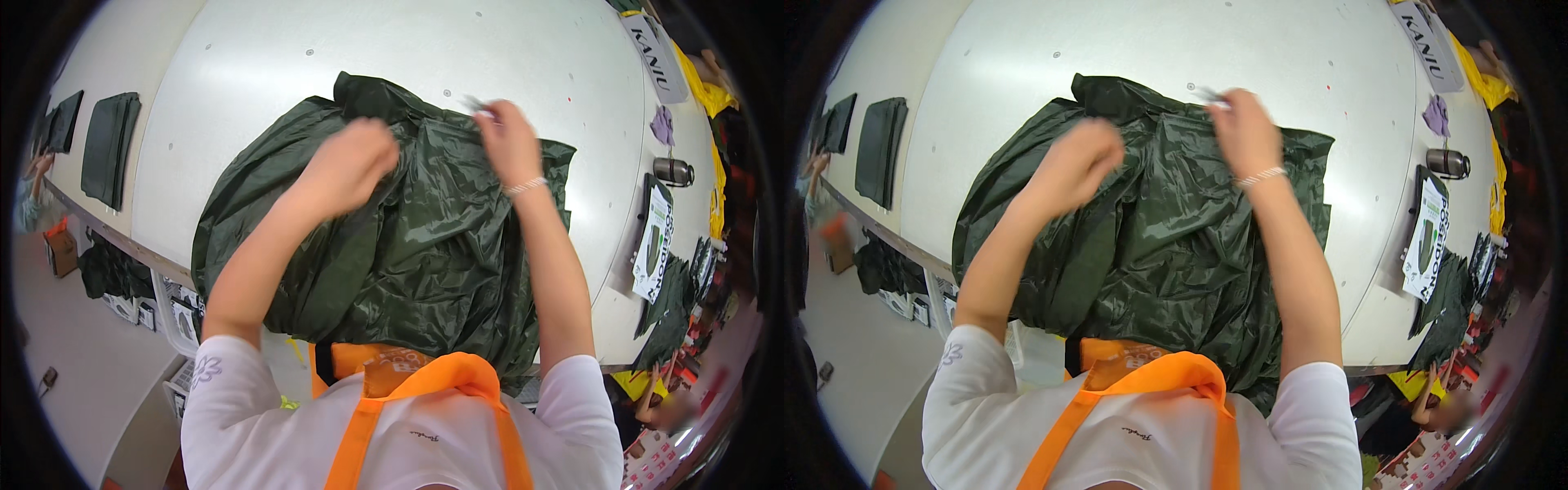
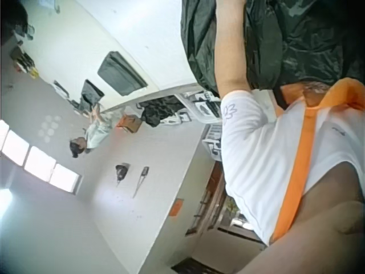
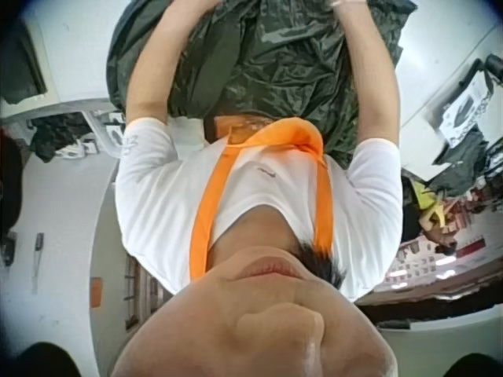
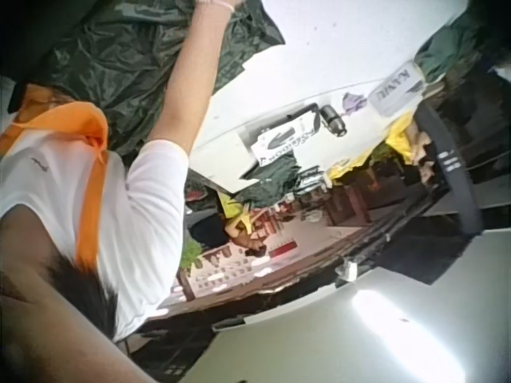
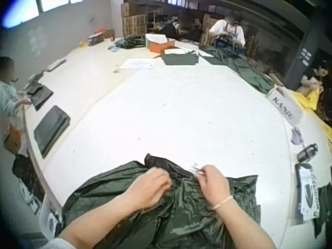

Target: The person folds a dark green jacket on a white table. They smooth the fabric, fold the sleeves inward, fold the sides toward the center, and then fold the jacket in half. The person handles the jacket by hand throughout the process.

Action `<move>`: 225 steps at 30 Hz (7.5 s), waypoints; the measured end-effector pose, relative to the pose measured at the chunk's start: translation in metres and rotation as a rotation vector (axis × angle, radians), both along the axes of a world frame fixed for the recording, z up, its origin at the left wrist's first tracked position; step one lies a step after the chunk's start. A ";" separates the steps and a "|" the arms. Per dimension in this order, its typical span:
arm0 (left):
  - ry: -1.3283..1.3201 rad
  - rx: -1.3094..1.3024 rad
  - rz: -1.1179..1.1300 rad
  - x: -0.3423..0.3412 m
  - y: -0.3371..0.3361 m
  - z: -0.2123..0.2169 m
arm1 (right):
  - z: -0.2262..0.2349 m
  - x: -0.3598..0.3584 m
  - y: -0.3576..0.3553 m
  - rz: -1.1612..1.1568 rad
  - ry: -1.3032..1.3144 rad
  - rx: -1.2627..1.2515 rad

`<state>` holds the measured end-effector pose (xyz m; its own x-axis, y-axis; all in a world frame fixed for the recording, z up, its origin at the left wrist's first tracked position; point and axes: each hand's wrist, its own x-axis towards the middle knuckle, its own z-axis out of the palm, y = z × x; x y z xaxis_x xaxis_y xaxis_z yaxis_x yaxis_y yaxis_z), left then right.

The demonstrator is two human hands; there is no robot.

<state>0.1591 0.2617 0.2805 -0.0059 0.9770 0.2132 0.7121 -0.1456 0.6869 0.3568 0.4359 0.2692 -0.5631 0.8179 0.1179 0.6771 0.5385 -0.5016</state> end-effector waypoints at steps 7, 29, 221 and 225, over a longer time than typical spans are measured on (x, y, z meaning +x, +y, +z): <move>-0.360 -0.723 -0.182 0.025 -0.157 0.031 | -0.051 0.287 -0.006 -0.691 -0.161 0.114; 0.309 -0.108 -0.317 0.131 -0.028 -0.077 | -0.028 0.144 -0.163 0.422 -0.083 -0.082; -0.517 -0.187 0.161 0.211 0.168 -0.078 | -0.021 0.171 0.058 0.011 0.365 -0.250; -0.535 -0.223 0.173 0.208 0.167 -0.060 | -0.022 0.172 0.053 0.136 0.255 0.171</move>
